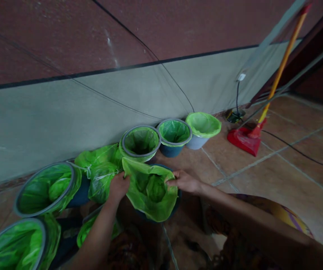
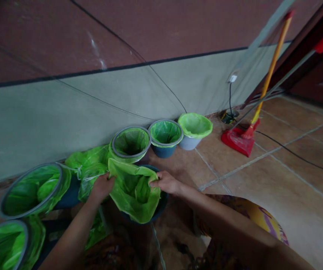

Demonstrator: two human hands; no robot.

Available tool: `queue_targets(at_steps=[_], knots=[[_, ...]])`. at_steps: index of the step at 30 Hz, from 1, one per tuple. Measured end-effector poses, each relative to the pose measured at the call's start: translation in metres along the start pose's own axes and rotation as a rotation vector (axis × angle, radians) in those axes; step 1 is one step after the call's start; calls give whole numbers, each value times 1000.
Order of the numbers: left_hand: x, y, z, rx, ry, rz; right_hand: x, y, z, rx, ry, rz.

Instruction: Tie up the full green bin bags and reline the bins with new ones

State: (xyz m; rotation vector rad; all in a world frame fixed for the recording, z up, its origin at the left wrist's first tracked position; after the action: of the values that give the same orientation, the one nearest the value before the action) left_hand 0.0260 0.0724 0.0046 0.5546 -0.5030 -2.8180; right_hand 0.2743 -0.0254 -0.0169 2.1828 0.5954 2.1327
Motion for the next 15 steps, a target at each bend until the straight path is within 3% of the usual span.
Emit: queue_targets(at_steps=[4,9,12,15], knots=[[-5,-3,6,-56,300,19,19,15,-23,135,-250,-56],[-20,-7,23,-140,668,-66,48,36,-37,311,-333,-9],[-29,-10,29,-107,738,-101,49,42,-43,452,-244,10],[-34,-12,16,6,597,-116,21,42,-46,549,84,-28]])
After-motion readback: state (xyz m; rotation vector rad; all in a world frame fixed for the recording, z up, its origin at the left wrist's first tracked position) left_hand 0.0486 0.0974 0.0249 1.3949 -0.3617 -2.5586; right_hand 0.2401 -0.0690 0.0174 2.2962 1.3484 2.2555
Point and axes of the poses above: each hand's wrist, its own y-axis away from the middle knuckle, its own z-axis out of the back of the hand, x = y × z, the point moved 8 cm from there along -y, towards the middle knuckle, and after that the axes turned 12 degrees about z, right-handed, at the moved point
